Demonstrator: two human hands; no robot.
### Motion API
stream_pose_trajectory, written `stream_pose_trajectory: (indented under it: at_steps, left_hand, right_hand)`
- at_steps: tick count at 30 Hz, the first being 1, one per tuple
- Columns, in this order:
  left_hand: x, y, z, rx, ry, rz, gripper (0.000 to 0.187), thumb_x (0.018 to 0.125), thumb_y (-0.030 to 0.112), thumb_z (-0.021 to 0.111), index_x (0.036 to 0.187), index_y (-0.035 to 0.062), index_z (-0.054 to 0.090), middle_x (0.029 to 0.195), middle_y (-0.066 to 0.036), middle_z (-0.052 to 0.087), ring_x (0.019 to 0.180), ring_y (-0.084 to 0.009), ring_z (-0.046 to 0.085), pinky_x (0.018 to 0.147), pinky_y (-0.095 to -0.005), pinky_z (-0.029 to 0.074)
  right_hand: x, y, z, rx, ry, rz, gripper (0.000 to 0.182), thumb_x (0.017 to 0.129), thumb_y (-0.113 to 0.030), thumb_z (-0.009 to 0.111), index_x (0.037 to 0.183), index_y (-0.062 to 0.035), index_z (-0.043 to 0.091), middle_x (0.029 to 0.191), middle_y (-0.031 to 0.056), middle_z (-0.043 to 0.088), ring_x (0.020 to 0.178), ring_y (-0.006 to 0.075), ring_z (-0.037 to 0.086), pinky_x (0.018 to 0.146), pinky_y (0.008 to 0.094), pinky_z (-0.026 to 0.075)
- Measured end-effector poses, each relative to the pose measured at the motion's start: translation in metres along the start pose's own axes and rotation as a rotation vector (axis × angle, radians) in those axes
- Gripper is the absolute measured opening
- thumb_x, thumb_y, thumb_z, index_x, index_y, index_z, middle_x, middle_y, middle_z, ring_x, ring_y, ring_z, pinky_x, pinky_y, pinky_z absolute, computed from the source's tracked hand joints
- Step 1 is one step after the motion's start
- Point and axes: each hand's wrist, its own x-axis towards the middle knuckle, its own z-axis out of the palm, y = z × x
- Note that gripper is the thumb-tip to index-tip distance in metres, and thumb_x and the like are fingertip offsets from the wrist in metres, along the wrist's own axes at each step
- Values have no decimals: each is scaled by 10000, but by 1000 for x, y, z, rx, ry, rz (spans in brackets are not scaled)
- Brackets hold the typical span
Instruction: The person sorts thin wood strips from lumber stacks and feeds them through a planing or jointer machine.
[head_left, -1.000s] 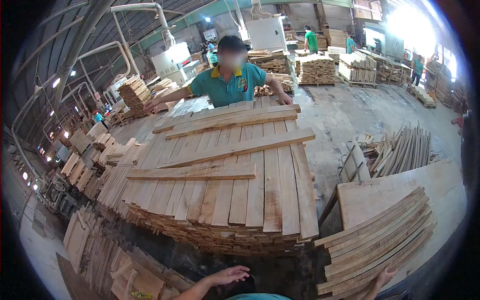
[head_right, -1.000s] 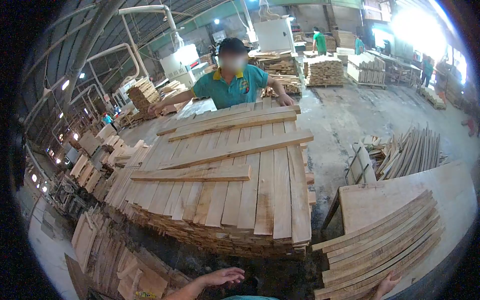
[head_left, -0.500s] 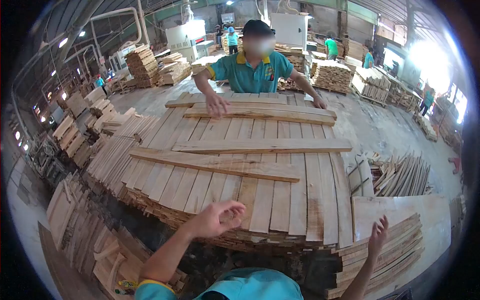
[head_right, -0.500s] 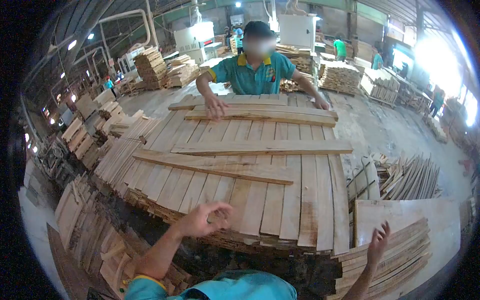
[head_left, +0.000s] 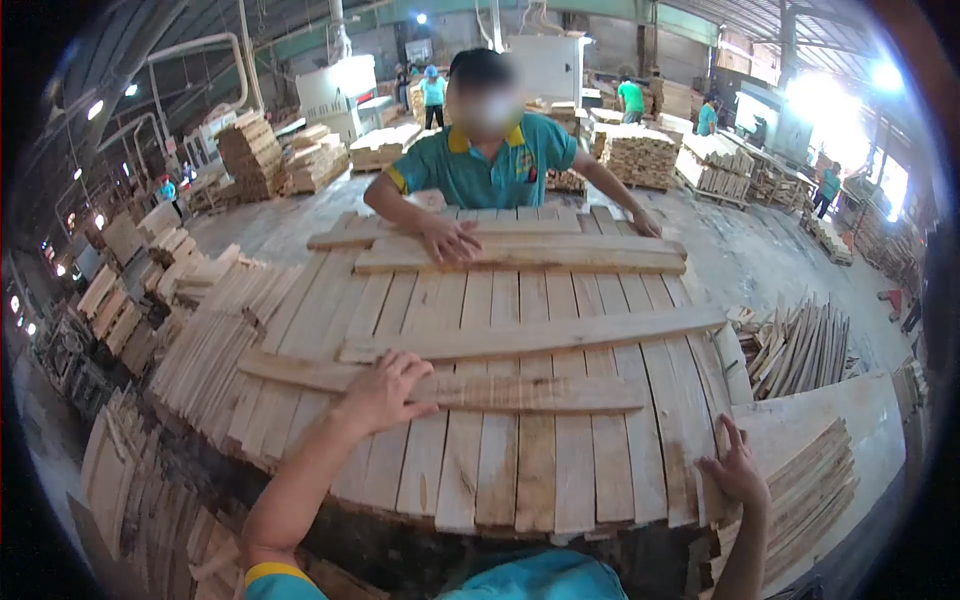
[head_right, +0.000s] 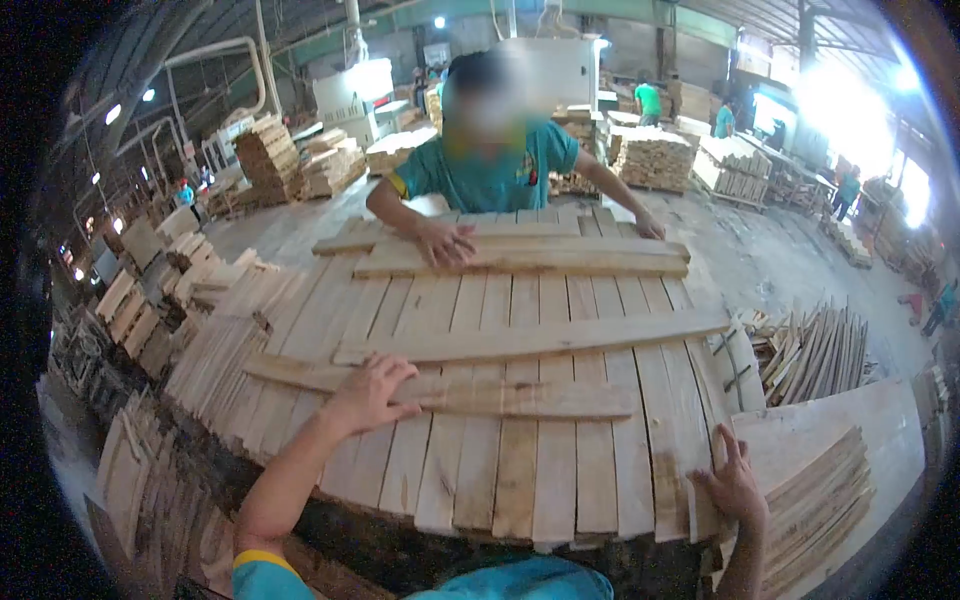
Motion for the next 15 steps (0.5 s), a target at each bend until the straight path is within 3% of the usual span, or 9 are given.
stream_pose_trajectory:
  at_steps: [2,4,7,10,11,14,15]
  left_hand:
    - [4,-14,7,74,20,206,626,877,545,701,1249,53,594,1204,-132,587,1197,-345,548,1041,-470,464]
    - [6,-19,12,30,67,283,632,891,557,676,1230,32,582,1112,-138,602,1119,-343,586,1003,-458,496]
    - [16,-17,6,30,84,449,557,921,510,668,1204,36,596,1004,-152,591,993,-327,629,897,-417,556]
    - [39,9,-17,-77,54,429,495,909,466,705,1150,40,634,972,-144,604,960,-319,639,860,-410,569]
    - [54,20,-26,-149,127,458,442,892,417,745,1119,46,666,937,-139,601,920,-314,639,807,-407,573]
    - [105,45,-30,-231,162,456,433,880,387,768,1146,61,670,915,-146,589,891,-321,631,778,-417,566]
    - [124,53,-28,-258,162,459,438,882,400,763,1149,64,676,906,-152,583,878,-326,629,763,-422,562]
  right_hand:
    - [2,16,4,-6,10,-45,985,797,-286,843,1571,-81,269,1492,288,421,1370,467,416,1143,495,368]
    - [10,27,10,38,43,-80,997,762,-297,868,1564,-114,303,1435,256,466,1337,455,445,1112,483,402]
    - [-2,4,5,-9,106,2,990,720,-286,891,1538,-125,356,1359,232,486,1151,424,565,1005,469,463]
    - [-4,-2,6,44,159,-35,910,705,-198,863,1489,-79,417,1303,253,520,1172,426,567,1017,453,466]
    - [-6,-8,4,48,159,-30,910,705,-198,863,1489,-79,417,1303,253,520,1172,426,567,1017,453,466]
    - [-4,-18,6,81,181,24,892,683,-178,869,1465,-72,452,1293,235,523,1170,410,571,1006,441,468]
    - [-2,-10,7,69,175,21,917,684,-216,888,1478,-99,446,1266,218,523,1016,367,587,903,428,488]
